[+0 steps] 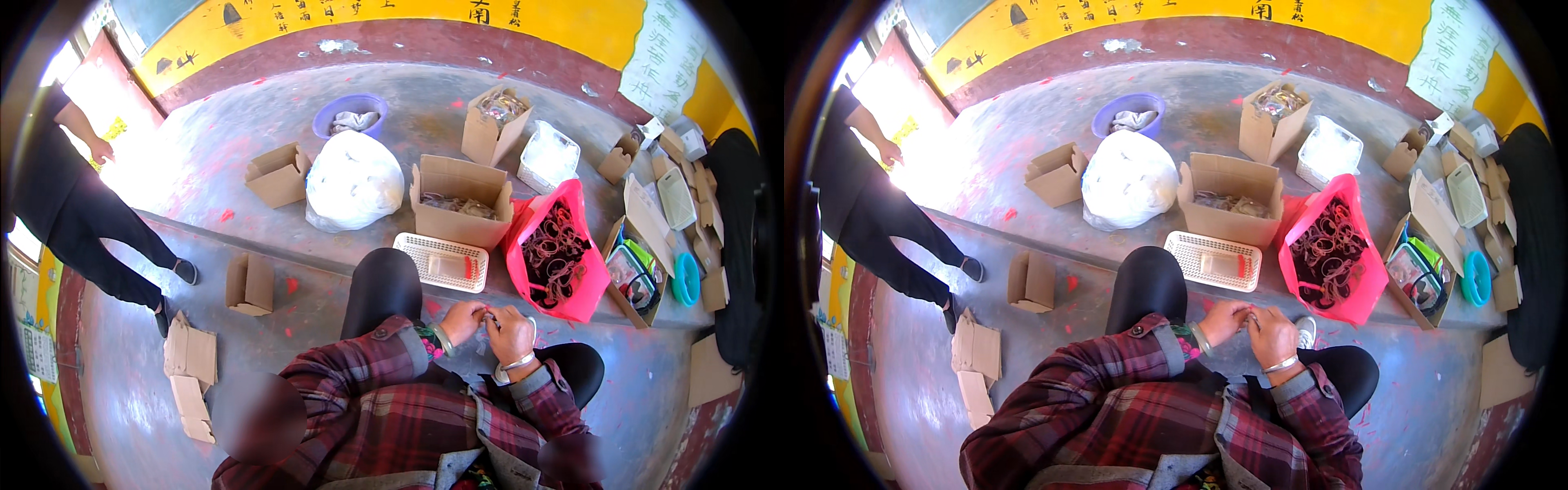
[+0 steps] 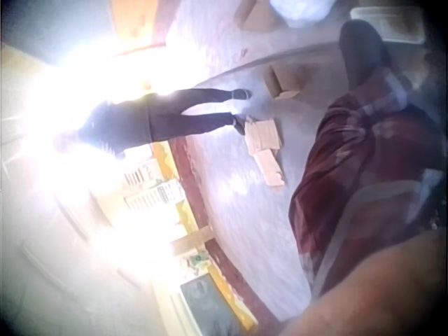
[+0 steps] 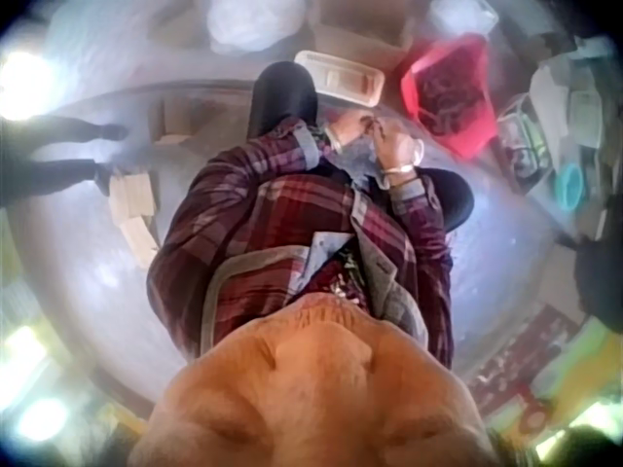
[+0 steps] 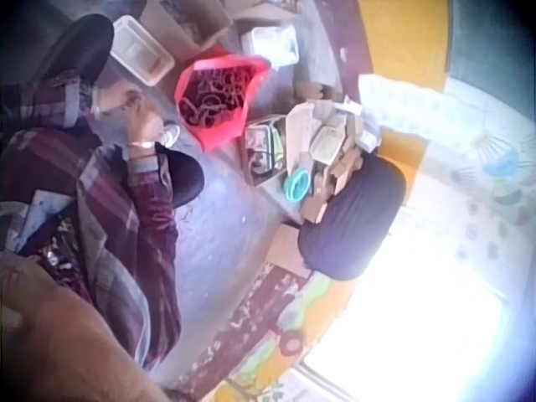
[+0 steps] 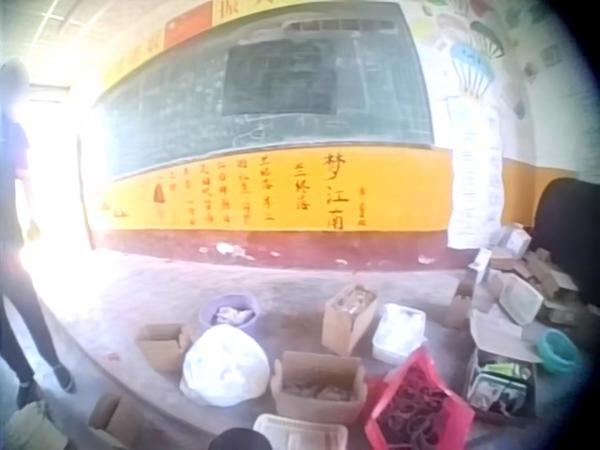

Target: The person sits on the floor and repeatedly picks up small red cords from a pink bag, untangles them, and places them into a white basket. The person handles the cords one at a time throughout the clip.

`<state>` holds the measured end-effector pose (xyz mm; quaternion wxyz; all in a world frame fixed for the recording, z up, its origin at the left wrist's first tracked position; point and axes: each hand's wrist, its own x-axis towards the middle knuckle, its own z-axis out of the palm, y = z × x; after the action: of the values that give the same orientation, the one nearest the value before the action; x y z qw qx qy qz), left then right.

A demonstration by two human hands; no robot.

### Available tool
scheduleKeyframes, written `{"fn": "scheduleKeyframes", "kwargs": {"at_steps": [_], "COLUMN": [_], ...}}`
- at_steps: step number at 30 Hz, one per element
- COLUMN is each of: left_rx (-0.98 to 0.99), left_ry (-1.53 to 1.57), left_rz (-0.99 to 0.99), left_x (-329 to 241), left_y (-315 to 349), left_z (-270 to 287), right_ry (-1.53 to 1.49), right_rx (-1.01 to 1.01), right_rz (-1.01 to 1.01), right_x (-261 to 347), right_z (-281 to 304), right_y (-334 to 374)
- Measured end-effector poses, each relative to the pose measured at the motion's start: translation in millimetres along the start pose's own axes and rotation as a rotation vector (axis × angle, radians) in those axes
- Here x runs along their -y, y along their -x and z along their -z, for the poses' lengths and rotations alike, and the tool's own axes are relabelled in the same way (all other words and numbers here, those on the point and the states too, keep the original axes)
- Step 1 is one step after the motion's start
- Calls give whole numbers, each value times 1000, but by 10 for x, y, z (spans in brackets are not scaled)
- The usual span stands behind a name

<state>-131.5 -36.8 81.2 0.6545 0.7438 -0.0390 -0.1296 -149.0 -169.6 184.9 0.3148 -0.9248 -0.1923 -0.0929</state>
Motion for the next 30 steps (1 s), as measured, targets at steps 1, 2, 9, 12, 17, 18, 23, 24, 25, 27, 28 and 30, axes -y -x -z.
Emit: {"fn": "scheduleKeyframes", "kwargs": {"at_steps": [1, 2, 9, 12, 17, 18, 23, 24, 25, 27, 28, 30], "left_rx": [-1, -2, -16, 14, 48, 48, 35, 31, 26, 17, 27, 46], "left_ry": [-33, -66, -212, -148, -190, -184, -228, -242, -236, -224, -229, -239], "left_rz": [-23, -46, -175, -100, -99, -97, -113, -117, -113, -105, -104, -107], "left_x": [-19, -35, -230, -299, -320, -320, -343, -355, -349, -328, -321, -323], "left_y": [7, 19, 79, 106, 101, 107, 120, 123, 122, 116, 114, 97], "left_z": [-10, -14, 26, 34, 36, 37, 54, 55, 52, 46, 46, 61], "right_ry": [20, 39, 81, 126, 152, 154, 154, 155, 156, 154, 151, 140], "right_rx": [6, 12, 16, 6, 29, 30, 31, 26, 20, 22, 29, 38], "right_rz": [-5, -10, -6, -8, -37, -37, -32, -25, -19, -16, -20, -27], "right_x": [-20, -36, -46, -50, -120, -109, -70, -74, -81, -83, -77, -63], "right_z": [-16, -28, -34, -23, -78, -71, -50, -53, -61, -60, -56, -48], "right_y": [9, 19, 24, 26, 40, 38, 35, 37, 39, 42, 41, 32]}}
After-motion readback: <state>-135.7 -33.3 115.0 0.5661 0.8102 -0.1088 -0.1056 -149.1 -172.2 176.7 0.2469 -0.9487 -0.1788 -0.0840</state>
